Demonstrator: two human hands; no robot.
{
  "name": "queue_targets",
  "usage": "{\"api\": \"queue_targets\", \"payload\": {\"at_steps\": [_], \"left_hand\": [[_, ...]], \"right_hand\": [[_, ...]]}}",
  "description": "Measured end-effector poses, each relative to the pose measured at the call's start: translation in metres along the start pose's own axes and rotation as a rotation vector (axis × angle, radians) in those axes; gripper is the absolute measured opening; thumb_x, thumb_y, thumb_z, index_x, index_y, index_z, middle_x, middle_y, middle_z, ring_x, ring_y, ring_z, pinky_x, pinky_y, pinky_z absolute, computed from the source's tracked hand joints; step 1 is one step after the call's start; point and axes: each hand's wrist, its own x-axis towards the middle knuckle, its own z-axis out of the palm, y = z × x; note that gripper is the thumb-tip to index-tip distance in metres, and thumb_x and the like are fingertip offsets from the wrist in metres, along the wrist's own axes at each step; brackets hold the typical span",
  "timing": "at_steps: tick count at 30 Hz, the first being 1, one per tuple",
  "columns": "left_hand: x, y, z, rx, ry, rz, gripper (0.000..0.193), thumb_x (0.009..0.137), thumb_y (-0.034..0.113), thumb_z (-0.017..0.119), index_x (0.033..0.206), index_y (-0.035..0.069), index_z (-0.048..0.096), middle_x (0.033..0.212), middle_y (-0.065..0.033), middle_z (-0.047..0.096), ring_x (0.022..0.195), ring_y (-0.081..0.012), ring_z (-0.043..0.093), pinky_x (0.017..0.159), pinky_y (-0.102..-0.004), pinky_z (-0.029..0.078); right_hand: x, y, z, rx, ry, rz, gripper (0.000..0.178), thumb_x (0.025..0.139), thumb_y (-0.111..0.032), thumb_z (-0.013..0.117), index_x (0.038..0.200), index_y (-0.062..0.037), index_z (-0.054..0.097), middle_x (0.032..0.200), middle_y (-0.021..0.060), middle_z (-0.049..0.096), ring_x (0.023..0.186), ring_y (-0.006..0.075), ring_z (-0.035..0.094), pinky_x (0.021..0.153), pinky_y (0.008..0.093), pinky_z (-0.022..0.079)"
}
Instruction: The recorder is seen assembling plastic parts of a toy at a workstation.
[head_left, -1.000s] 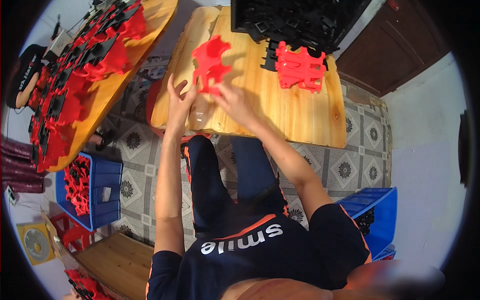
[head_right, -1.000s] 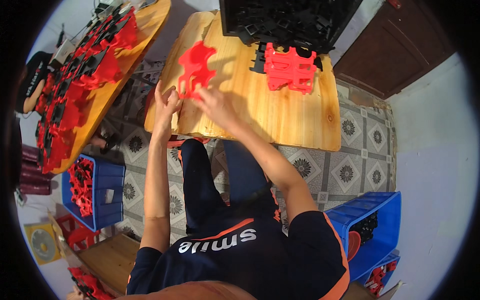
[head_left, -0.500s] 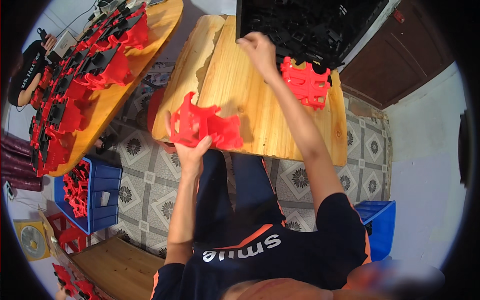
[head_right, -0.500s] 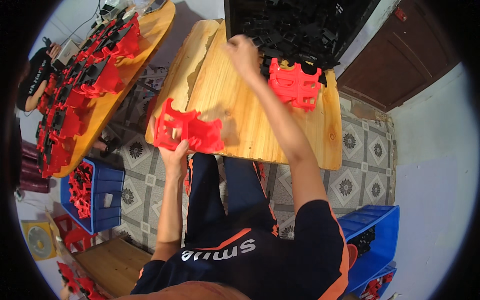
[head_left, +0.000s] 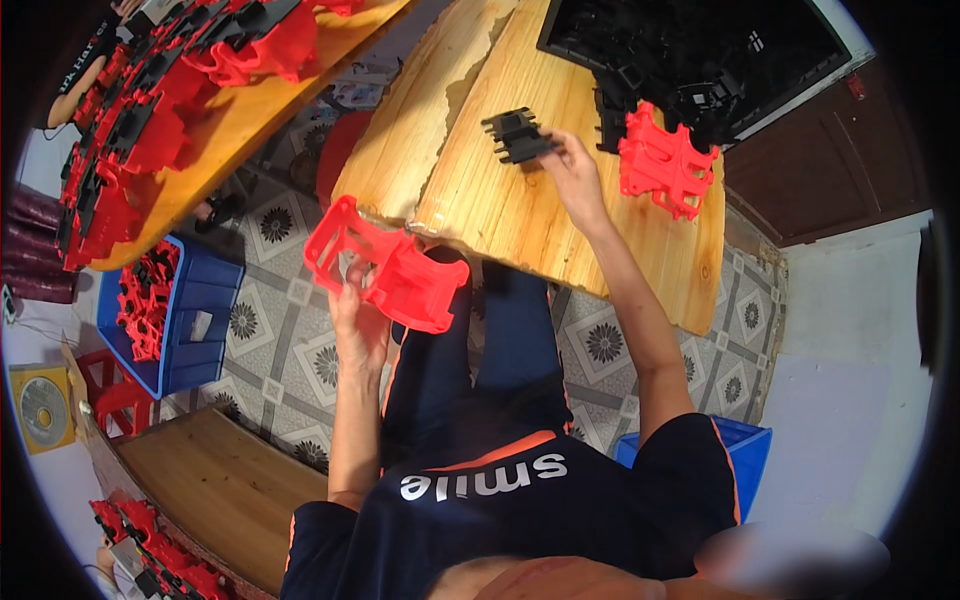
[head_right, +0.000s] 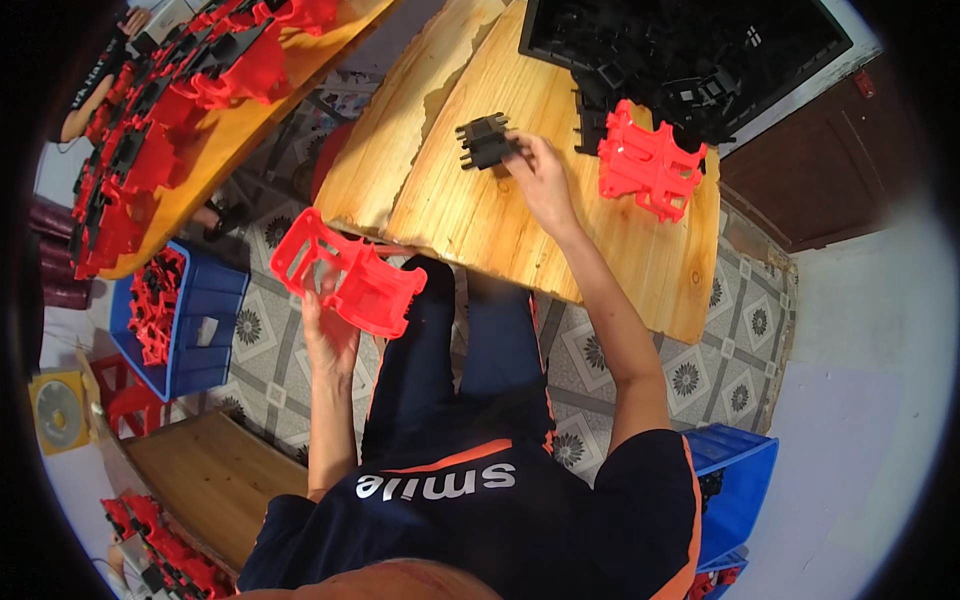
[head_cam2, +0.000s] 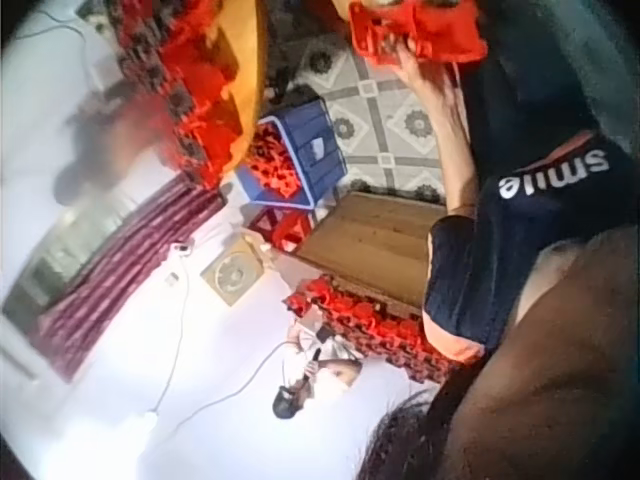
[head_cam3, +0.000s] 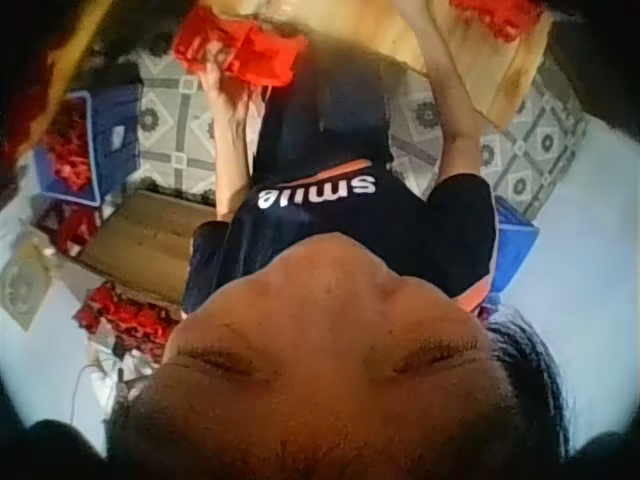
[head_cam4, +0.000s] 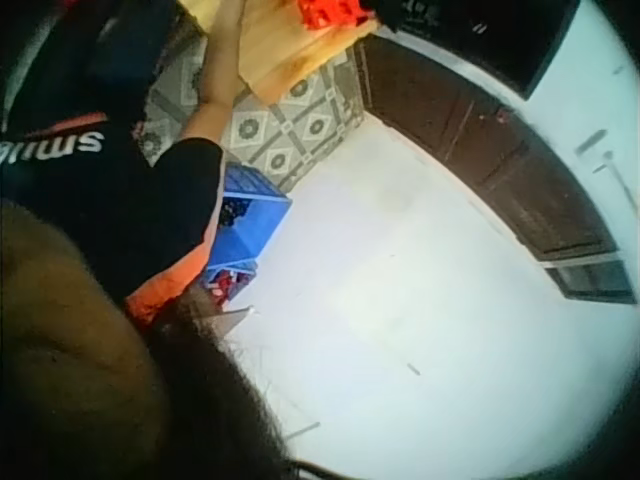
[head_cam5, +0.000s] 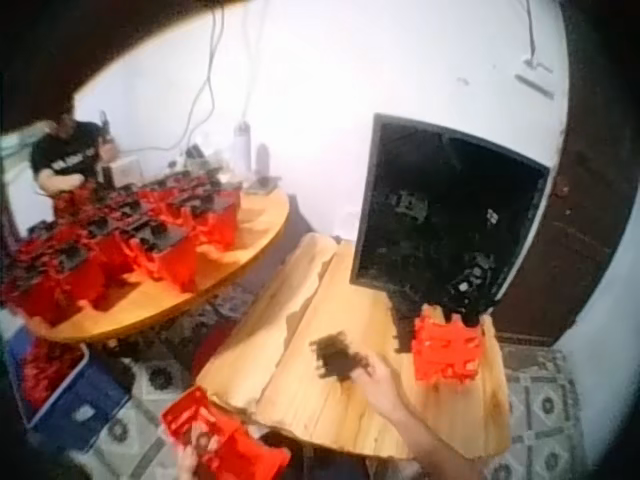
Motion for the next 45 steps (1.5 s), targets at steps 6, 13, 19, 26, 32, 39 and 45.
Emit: {"api": "queue_targets", "payload": {"at_steps": [6,13,19,26,32,39,45], "left_hand": [[-0.009,0.006,-0.005,-0.026,0.012,-0.025,0.069,0.092,0.041,0.062,0.148,0.019,0.028,0.141,-0.0187,0.044,0.129,-0.0328,0.047,0.107,-0.0514,0.042],[-0.011,0.012,0.01,-0.05,-0.006,-0.052,0.074,0.091,0.038,0.065,0.15,0.019,0.024,0.14,-0.0164,0.046,0.126,-0.0304,0.05,0.103,-0.0475,0.045],[-0.003,0.008,-0.008,-0.12,-0.028,-0.005,0.067,0.092,0.028,0.066,0.147,0.018,0.029,0.137,-0.0144,0.05,0.125,-0.0268,0.051,0.105,-0.047,0.043],[-0.01,0.01,0.019,-0.16,-0.081,-0.032,0.064,0.089,0.024,0.07,0.143,0.017,0.036,0.136,-0.0134,0.052,0.114,-0.0219,0.058,0.102,-0.0431,0.046],[-0.018,0.011,0.024,-0.117,-0.162,0.003,0.071,0.088,0.023,0.071,0.146,0.016,0.03,0.139,-0.0107,0.049,0.121,-0.0225,0.053,0.103,-0.0412,0.045],[-0.021,0.011,0.022,-0.066,-0.199,0.009,0.08,0.088,0.023,0.071,0.15,0.017,0.021,0.139,-0.0075,0.046,0.125,-0.0211,0.05,0.101,-0.0387,0.045],[-0.025,0.011,0.021,-0.11,-0.181,0.064,0.101,0.082,0.028,0.078,0.153,0.018,0.007,0.145,-0.0104,0.036,0.129,-0.0246,0.044,0.107,-0.0414,0.038]], "right_hand": [[-0.032,-0.028,-0.015,-0.906,0.085,-0.326,0.027,0.088,0.003,0.057,0.114,-0.001,0.064,0.115,0.0145,0.063,0.102,0.027,0.062,0.091,0.0324,0.047],[0.015,-0.032,-0.007,-0.984,-0.488,-0.342,0.026,0.088,-0.006,0.059,0.113,0.0,0.064,0.113,0.0154,0.063,0.106,0.0335,0.059,0.094,0.0354,0.044],[-0.03,-0.022,-0.027,-0.886,-0.274,-0.39,0.022,0.087,-0.007,0.061,0.106,0.0033,0.065,0.106,0.0159,0.064,0.101,0.0312,0.061,0.089,0.0355,0.047],[-0.119,-0.094,0.052,-0.699,-0.056,-0.302,0.022,0.078,-0.013,0.077,0.094,-0.0016,0.067,0.089,0.0113,0.061,0.079,0.0273,0.06,0.07,0.035,0.049],[-0.162,-0.106,0.112,-0.77,-0.014,-0.626,0.029,0.072,-0.015,0.082,0.092,-0.0038,0.064,0.086,0.011,0.059,0.076,0.0265,0.059,0.063,0.0343,0.049],[-0.162,-0.094,0.128,-0.8,-0.001,-0.698,0.028,0.072,-0.012,0.081,0.091,-0.0026,0.063,0.084,0.011,0.058,0.076,0.0275,0.06,0.064,0.0362,0.05],[-0.161,-0.085,0.138,-0.866,0.004,-0.849,0.027,0.072,-0.012,0.081,0.089,-0.0026,0.063,0.081,0.0101,0.058,0.074,0.0273,0.06,0.062,0.0363,0.051]]}}
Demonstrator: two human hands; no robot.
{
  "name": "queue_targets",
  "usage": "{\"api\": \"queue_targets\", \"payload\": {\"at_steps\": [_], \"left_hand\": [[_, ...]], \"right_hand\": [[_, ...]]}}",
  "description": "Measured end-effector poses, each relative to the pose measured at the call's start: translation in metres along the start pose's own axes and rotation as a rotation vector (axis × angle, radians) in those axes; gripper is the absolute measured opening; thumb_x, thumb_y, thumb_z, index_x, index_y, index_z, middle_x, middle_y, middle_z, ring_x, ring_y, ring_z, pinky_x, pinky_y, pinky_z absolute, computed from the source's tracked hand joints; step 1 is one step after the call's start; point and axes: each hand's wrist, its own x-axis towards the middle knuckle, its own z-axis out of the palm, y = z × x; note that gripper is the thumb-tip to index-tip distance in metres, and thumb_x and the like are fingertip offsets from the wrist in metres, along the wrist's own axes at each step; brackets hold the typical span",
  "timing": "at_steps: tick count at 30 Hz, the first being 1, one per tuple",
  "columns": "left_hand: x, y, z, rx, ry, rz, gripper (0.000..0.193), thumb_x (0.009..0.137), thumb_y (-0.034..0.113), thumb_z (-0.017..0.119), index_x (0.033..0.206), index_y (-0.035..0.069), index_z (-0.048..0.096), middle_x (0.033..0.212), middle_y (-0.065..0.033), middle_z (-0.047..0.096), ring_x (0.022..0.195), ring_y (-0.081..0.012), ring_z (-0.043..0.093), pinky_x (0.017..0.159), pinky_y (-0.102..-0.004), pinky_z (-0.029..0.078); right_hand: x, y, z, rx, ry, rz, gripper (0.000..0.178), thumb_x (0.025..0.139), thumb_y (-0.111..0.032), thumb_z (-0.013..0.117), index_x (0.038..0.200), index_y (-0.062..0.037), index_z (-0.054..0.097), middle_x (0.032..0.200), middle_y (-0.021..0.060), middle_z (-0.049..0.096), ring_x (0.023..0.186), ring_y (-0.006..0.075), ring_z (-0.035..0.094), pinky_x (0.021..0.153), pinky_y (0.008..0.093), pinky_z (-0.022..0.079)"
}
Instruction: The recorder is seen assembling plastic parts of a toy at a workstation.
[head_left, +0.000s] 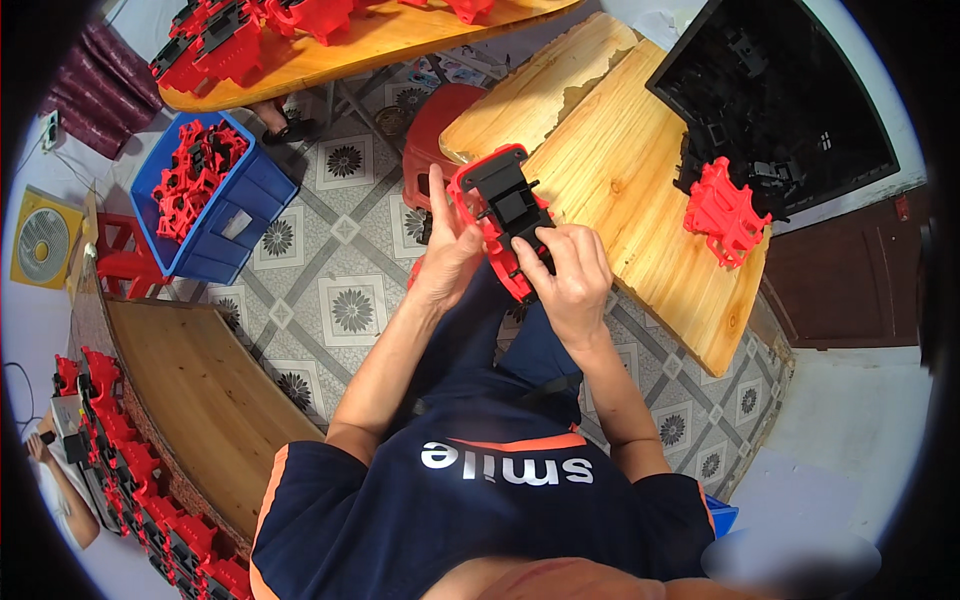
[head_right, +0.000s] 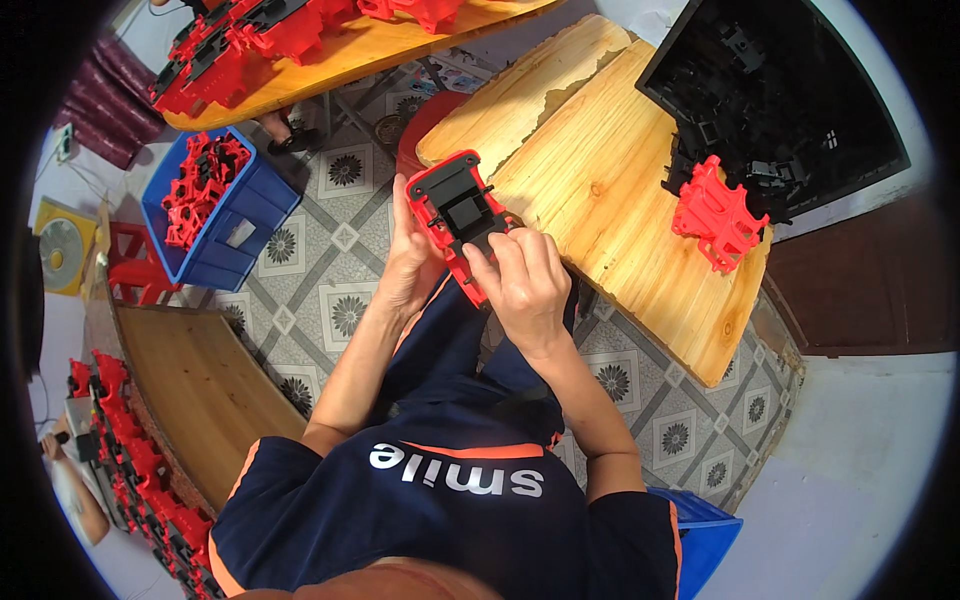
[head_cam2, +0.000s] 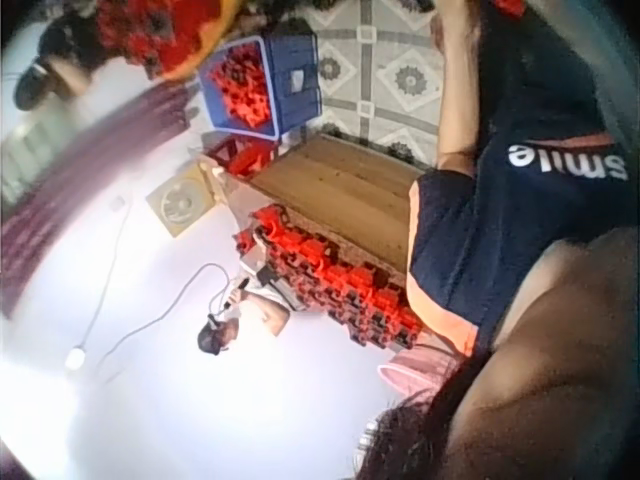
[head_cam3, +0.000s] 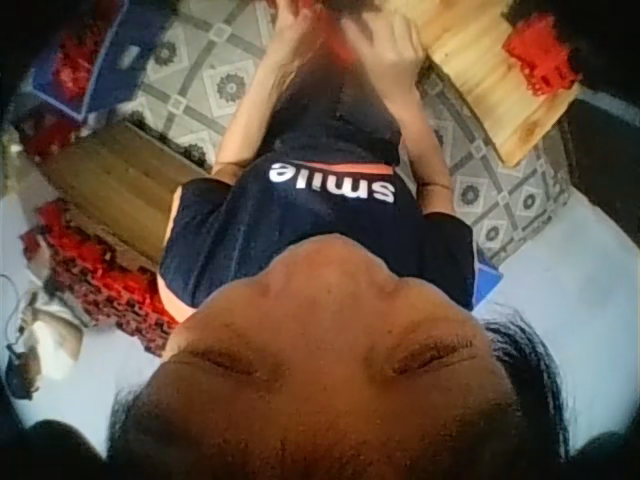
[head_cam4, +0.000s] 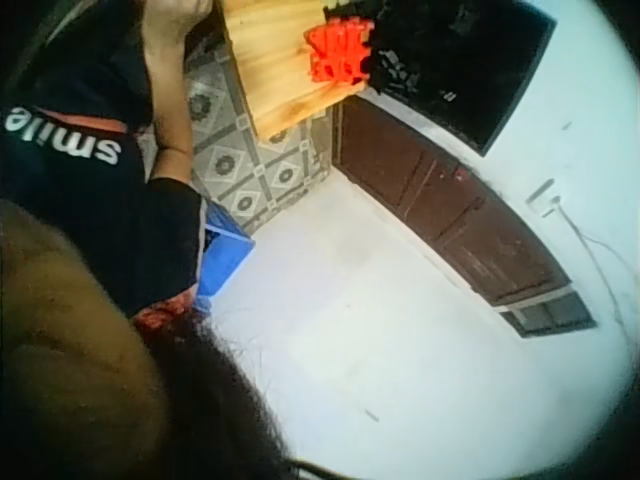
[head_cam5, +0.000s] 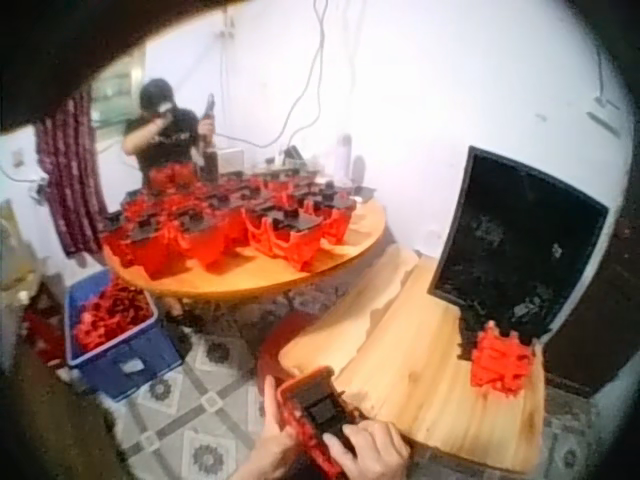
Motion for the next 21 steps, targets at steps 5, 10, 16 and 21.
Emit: {"api": "queue_targets", "payload": {"at_steps": [5,10,16,21], "left_hand": [[0.002,0.008,0.011,0.159,0.062,-0.001,0.101,0.081,0.017,0.076,0.153,0.018,0.006,0.144,-0.014,0.034,0.133,-0.0273,0.038,0.11,-0.0439,0.033],[-0.006,0.008,0.019,0.173,0.005,-0.109,0.079,0.091,0.025,0.063,0.152,0.012,0.013,0.14,-0.0128,0.038,0.131,-0.0226,0.039,0.108,-0.0394,0.034],[0.014,-0.02,-0.006,0.525,0.167,0.159,0.041,0.1,0.037,0.05,0.122,0.002,0.05,0.109,-0.0072,0.058,0.101,-0.0135,0.055,0.092,-0.031,0.044],[0.03,0.014,0.001,0.378,0.24,0.151,0.056,0.1,0.046,0.046,0.136,0.004,0.041,0.117,-0.0099,0.059,0.107,-0.0158,0.058,0.089,-0.0337,0.05]], "right_hand": [[0.005,0.006,0.0,0.139,-0.021,0.088,0.034,0.079,-0.022,0.078,0.099,0.0013,0.064,0.088,0.0126,0.06,0.082,0.0297,0.061,0.072,0.0377,0.051],[0.024,0.025,0.023,1.039,-0.309,0.759,0.04,0.088,-0.026,0.07,0.114,0.003,0.061,0.111,0.0179,0.061,0.099,0.0304,0.061,0.084,0.0378,0.049],[0.035,0.027,0.03,0.549,-0.353,0.362,0.041,0.091,-0.031,0.067,0.116,0.0016,0.063,0.112,0.0156,0.063,0.108,0.0286,0.058,0.094,0.0354,0.044],[0.007,0.058,0.022,1.286,-0.497,0.684,0.083,0.091,-0.038,0.067,0.15,0.0028,0.024,0.153,0.0205,0.029,0.141,0.0264,0.03,0.115,0.037,0.023]]}}
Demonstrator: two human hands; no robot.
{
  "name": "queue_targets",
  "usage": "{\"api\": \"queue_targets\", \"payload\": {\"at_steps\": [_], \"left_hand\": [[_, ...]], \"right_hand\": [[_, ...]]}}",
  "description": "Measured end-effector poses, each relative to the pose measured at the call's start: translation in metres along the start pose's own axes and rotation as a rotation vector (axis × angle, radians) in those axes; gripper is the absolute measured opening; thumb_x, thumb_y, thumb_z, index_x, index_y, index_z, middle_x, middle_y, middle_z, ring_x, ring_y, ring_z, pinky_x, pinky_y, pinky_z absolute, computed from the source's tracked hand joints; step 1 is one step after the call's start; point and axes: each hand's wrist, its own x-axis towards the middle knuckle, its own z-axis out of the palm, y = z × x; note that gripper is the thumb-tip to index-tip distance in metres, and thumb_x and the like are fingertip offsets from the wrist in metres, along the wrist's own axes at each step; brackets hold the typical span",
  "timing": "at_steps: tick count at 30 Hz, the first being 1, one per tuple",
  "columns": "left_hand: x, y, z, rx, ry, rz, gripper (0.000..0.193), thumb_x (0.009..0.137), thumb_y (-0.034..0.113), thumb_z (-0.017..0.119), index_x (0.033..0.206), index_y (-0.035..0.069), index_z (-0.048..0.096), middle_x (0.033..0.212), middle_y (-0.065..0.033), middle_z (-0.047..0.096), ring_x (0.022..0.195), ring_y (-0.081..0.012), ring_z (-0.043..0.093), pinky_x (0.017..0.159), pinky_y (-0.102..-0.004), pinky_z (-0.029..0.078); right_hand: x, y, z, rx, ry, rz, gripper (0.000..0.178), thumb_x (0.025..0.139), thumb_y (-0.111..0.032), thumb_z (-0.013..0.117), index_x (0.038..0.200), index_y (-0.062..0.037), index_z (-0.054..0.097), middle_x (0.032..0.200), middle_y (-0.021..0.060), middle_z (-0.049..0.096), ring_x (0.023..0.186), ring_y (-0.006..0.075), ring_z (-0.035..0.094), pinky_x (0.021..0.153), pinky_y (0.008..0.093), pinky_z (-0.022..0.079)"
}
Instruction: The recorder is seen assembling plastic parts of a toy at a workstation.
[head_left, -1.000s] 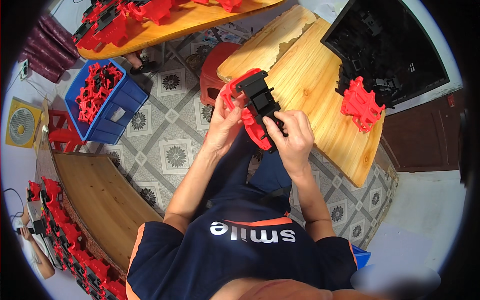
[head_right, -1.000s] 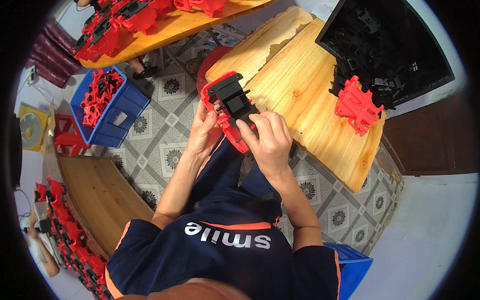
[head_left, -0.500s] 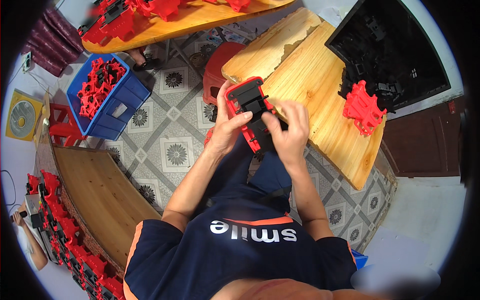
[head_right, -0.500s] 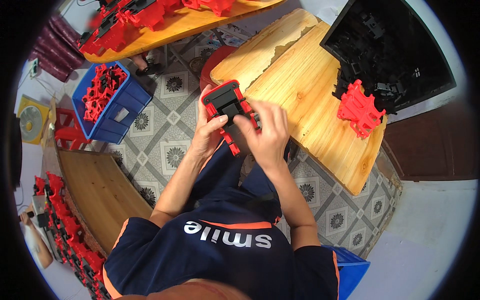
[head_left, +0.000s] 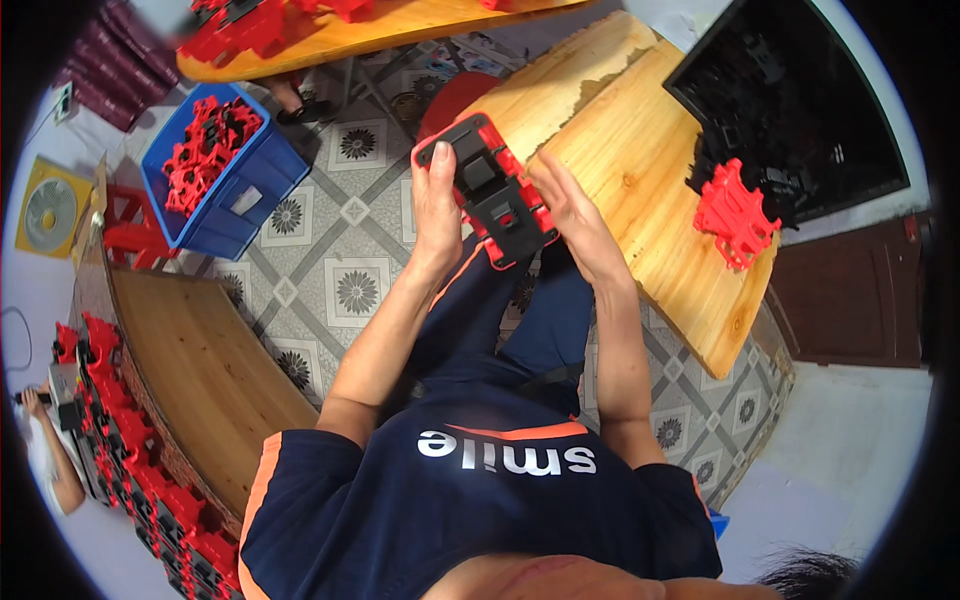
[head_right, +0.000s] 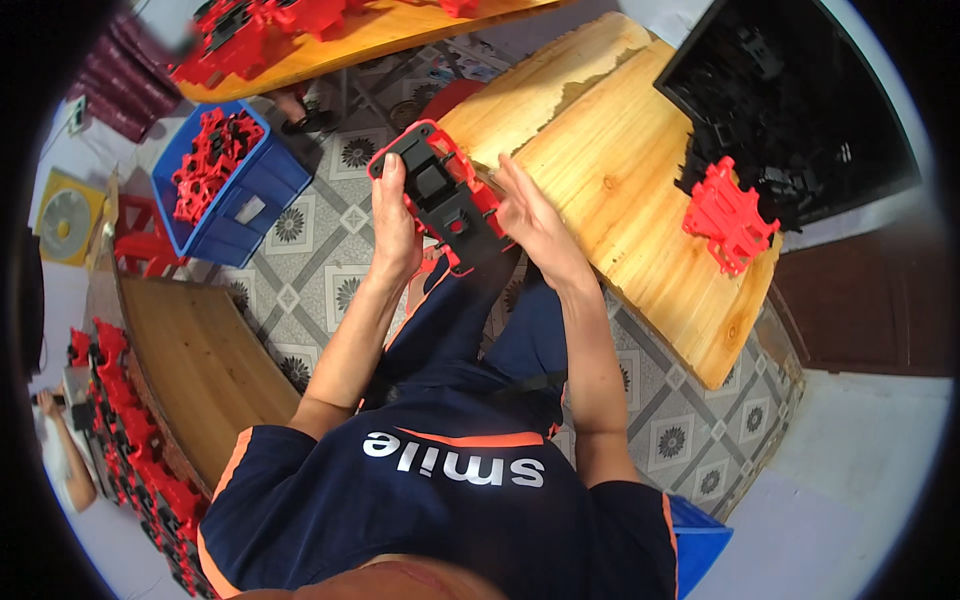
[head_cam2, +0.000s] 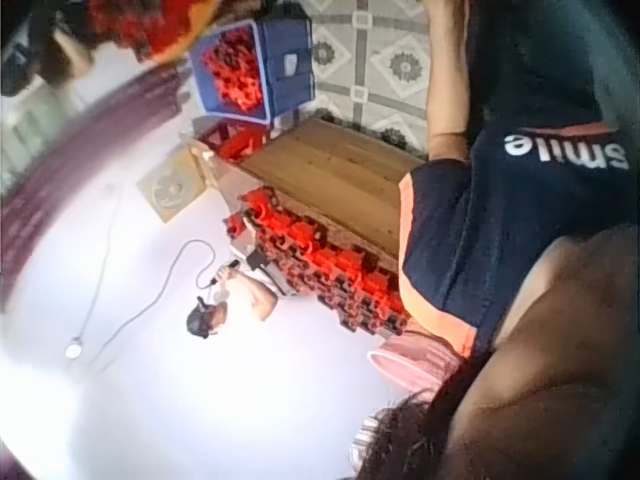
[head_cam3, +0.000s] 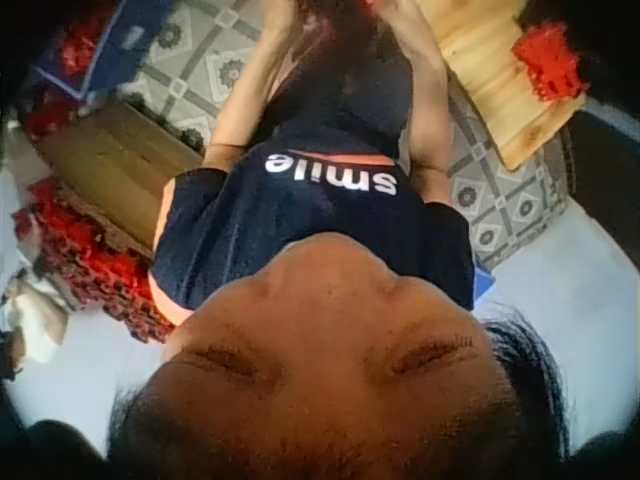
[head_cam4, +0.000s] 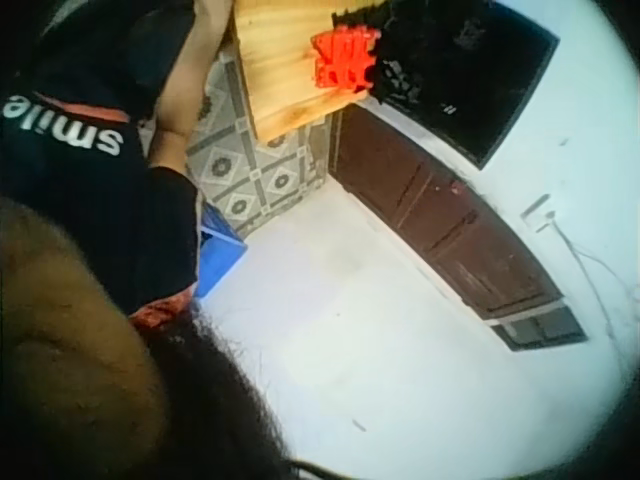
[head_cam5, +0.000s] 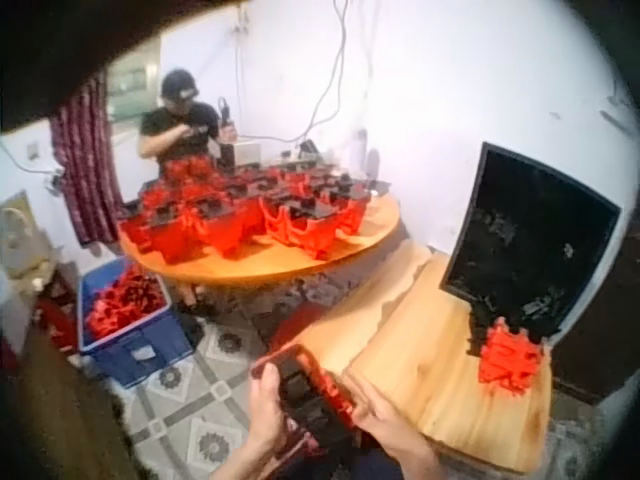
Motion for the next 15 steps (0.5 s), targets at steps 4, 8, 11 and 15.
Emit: {"api": "queue_targets", "payload": {"at_steps": [4,8,11,15], "left_hand": [[-0.016,0.032,-0.006,-0.029,0.046,-0.001,0.073,0.099,0.045,0.049,0.151,0.011,0.01,0.127,-0.0119,0.052,0.114,-0.0191,0.055,0.096,-0.035,0.048],[-0.04,0.025,-0.014,0.319,-0.217,0.267,0.138,0.067,0.013,0.087,0.148,0.01,-0.025,0.131,-0.0136,0.049,0.12,-0.0232,0.052,0.105,-0.038,0.04],[-0.05,0.011,-0.029,0.389,-0.246,0.376,0.137,0.065,0.018,0.087,0.15,0.007,-0.02,0.149,-0.0171,0.026,0.139,-0.0261,0.028,0.116,-0.0402,0.021],[-0.063,0.056,-0.053,0.506,-0.057,0.458,0.14,0.061,0.017,0.087,0.151,0.008,-0.02,0.151,-0.0192,0.026,0.14,-0.0281,0.028,0.115,-0.039,0.023]], "right_hand": [[0.002,0.009,0.04,0.012,-0.045,0.016,0.07,0.092,-0.016,0.066,0.147,0.005,0.029,0.146,0.0146,0.041,0.133,0.0198,0.04,0.11,0.0328,0.032],[-0.011,0.014,0.037,0.013,0.068,0.125,0.052,0.093,-0.004,0.055,0.142,0.0036,0.041,0.134,0.0143,0.052,0.12,0.0199,0.053,0.103,0.0327,0.041],[-0.02,0.038,0.028,0.034,0.048,0.032,0.049,0.093,0.004,0.05,0.14,0.0063,0.042,0.136,0.0146,0.05,0.12,0.0216,0.053,0.104,0.0345,0.04],[0.003,0.033,0.079,-0.017,-0.089,-0.051,0.055,0.099,-0.021,0.057,0.145,0.001,0.037,0.14,0.0136,0.048,0.121,0.0184,0.051,0.1,0.0318,0.043]]}}
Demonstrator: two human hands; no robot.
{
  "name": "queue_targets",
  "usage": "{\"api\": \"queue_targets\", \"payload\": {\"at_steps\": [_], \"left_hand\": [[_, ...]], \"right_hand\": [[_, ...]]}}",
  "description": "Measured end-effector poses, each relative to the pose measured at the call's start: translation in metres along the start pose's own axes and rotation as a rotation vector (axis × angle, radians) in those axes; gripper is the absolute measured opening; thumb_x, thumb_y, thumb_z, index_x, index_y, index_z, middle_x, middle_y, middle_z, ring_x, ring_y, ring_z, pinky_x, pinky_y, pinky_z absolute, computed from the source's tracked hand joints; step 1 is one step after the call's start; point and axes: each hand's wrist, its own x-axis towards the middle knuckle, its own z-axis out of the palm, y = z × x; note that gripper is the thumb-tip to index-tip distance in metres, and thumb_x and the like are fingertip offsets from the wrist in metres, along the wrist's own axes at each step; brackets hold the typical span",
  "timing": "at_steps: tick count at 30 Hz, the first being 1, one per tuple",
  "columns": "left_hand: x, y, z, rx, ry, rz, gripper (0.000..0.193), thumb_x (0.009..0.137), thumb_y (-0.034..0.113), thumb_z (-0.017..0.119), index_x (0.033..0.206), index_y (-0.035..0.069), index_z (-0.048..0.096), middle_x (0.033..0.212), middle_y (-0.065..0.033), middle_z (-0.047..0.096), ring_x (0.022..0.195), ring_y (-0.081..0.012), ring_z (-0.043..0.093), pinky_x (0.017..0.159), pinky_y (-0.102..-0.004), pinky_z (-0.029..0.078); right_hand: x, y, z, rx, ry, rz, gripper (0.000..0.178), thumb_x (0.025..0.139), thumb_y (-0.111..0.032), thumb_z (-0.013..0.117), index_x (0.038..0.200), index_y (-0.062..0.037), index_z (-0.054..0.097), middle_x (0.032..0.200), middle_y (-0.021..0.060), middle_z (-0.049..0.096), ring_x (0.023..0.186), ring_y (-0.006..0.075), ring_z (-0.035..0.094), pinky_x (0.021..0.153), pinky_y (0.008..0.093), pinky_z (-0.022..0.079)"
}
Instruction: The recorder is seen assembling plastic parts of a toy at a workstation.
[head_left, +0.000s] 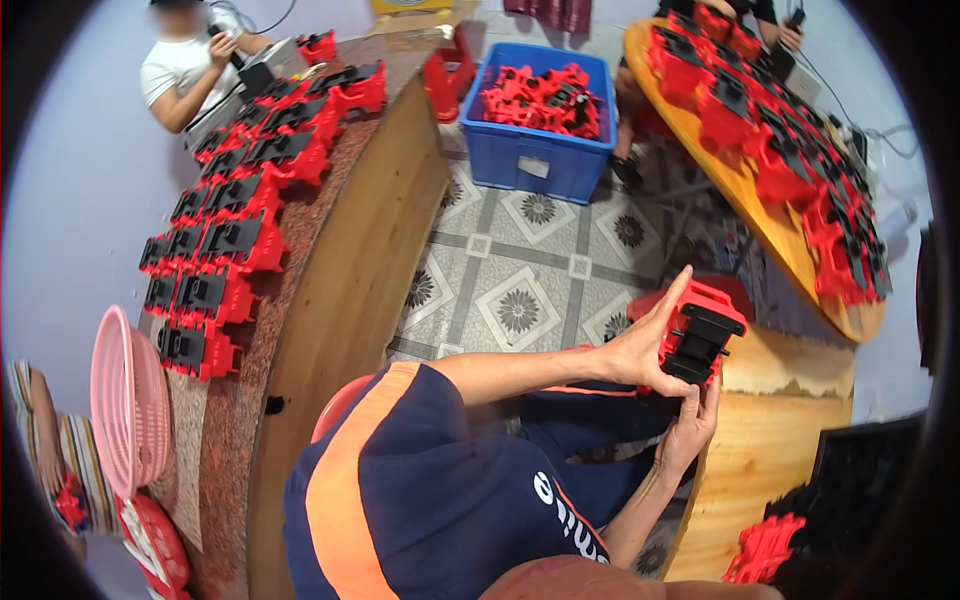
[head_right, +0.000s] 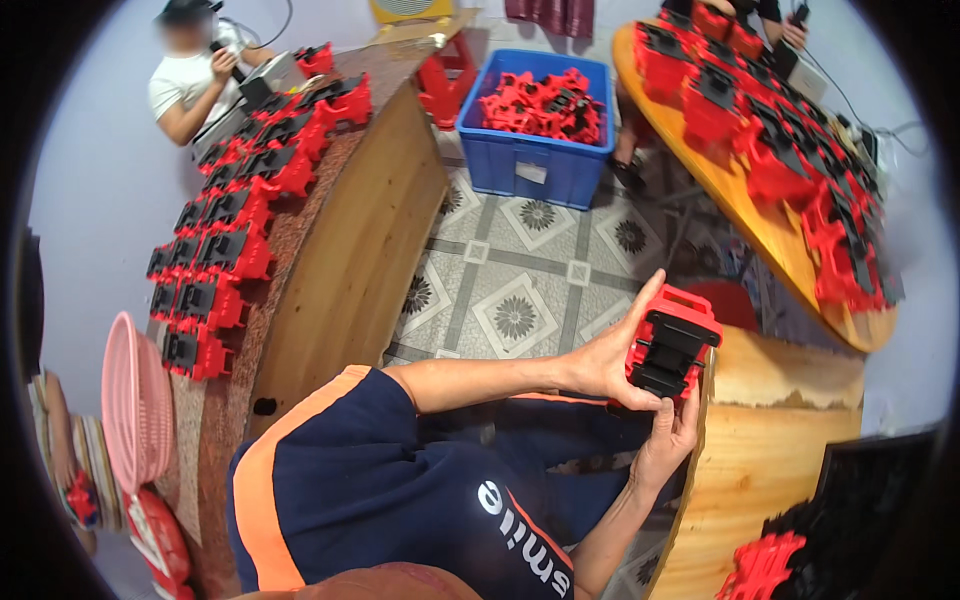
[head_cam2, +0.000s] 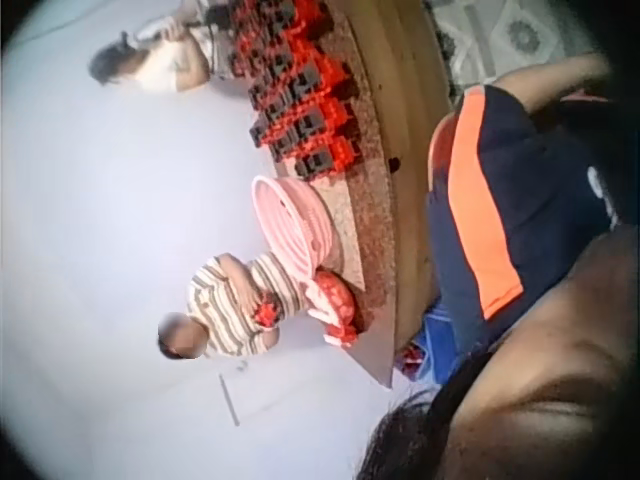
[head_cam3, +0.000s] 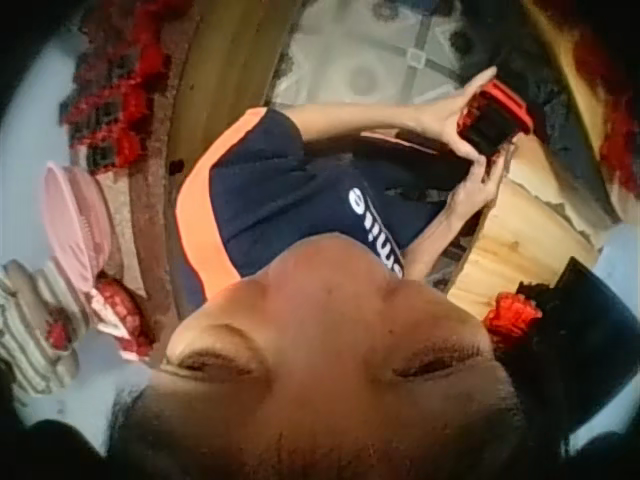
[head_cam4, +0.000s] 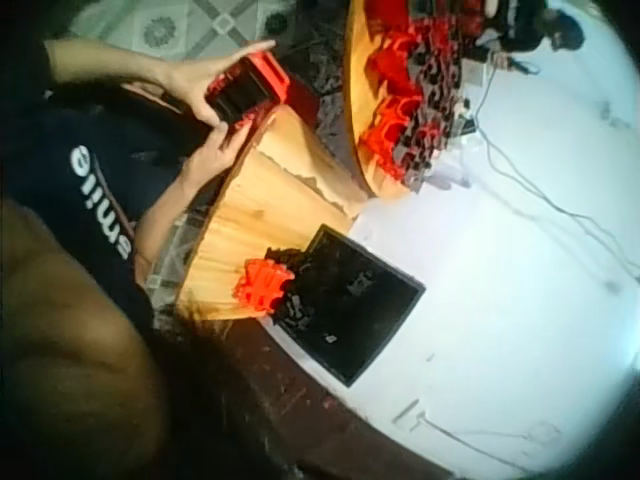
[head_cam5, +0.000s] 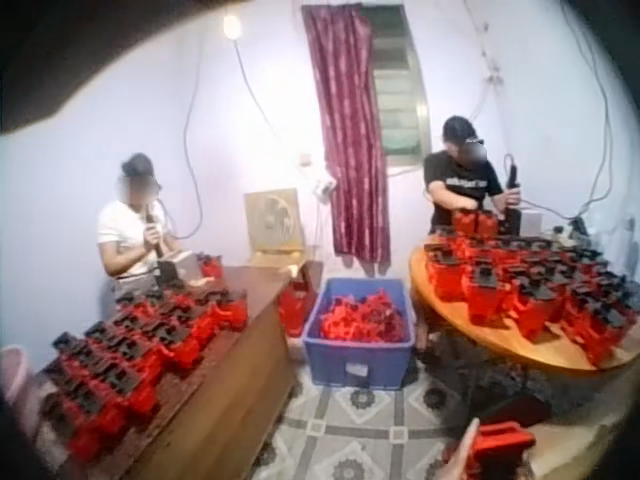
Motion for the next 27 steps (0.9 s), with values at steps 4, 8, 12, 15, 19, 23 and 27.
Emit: {"api": "queue_targets", "payload": {"at_steps": [4,8,12,15,19,23,27], "left_hand": [[0.045,0.032,-0.062,-0.072,0.387,0.176,0.142,0.055,0.022,0.088,0.151,0.006,-0.015,0.144,-0.0177,0.035,0.134,-0.0285,0.037,0.115,-0.0403,0.025],[0.129,0.055,-0.236,-0.117,0.882,0.221,0.134,0.066,0.018,0.086,0.15,0.007,-0.017,0.141,-0.0166,0.035,0.122,-0.028,0.047,0.104,-0.0409,0.042],[0.157,0.059,-0.455,0.216,1.656,0.143,0.136,0.067,0.025,0.086,0.149,0.004,-0.02,0.147,-0.028,0.021,0.135,-0.0359,0.033,0.114,-0.0424,0.032],[0.156,0.059,-0.538,0.093,1.881,-0.023,0.138,0.068,0.026,0.086,0.147,0.007,-0.026,0.155,-0.0316,-0.012,0.148,-0.037,-0.005,0.119,-0.0471,0.01],[0.127,0.046,-0.606,0.189,2.059,-0.032,0.132,0.072,0.03,0.08,0.147,0.007,-0.026,0.153,-0.0368,-0.003,0.147,-0.041,0.006,0.119,-0.0475,0.013],[0.114,0.042,-0.627,0.186,2.176,-0.102,0.121,0.082,0.042,0.071,0.148,0.009,-0.024,0.152,-0.0384,0.009,0.143,-0.0437,0.022,0.116,-0.0505,0.023],[0.106,0.075,-0.669,0.232,2.426,-0.22,0.104,0.091,0.039,0.061,0.151,0.011,-0.019,0.144,-0.0323,0.029,0.13,-0.0463,0.04,0.109,-0.0563,0.031]], "right_hand": [[0.037,-0.021,0.058,0.105,-0.23,-0.202,0.08,0.093,-0.042,0.061,0.151,-0.0026,0.022,0.157,0.0157,0.022,0.139,0.0248,0.032,0.106,0.0366,0.038],[0.044,-0.01,0.048,-0.145,-0.219,-0.013,0.054,0.099,-0.026,0.057,0.142,0.001,0.041,0.142,0.0169,0.047,0.128,0.0249,0.049,0.102,0.0363,0.044],[0.011,0.034,0.02,-0.31,-0.129,0.274,0.031,0.097,-0.004,0.053,0.126,0.0058,0.057,0.116,0.015,0.065,0.1,0.018,0.063,0.088,0.0284,0.049],[-0.036,0.06,-0.018,-0.277,0.044,0.431,0.032,0.097,-0.007,0.056,0.126,0.0075,0.056,0.11,0.0138,0.068,0.096,0.0168,0.064,0.085,0.0269,0.051],[-0.065,0.063,-0.031,-0.269,0.221,0.622,0.034,0.098,-0.012,0.057,0.127,0.0056,0.055,0.108,0.0118,0.068,0.091,0.0144,0.065,0.079,0.0237,0.052],[-0.084,0.077,-0.06,-0.257,0.217,0.7,0.034,0.099,-0.015,0.056,0.129,0.0021,0.054,0.108,0.009,0.067,0.089,0.0116,0.064,0.076,0.0225,0.053],[-0.078,0.069,-0.044,-0.23,0.189,0.726,0.034,0.099,-0.015,0.056,0.128,0.0016,0.054,0.107,0.009,0.067,0.086,0.0116,0.064,0.077,0.0231,0.052]]}}
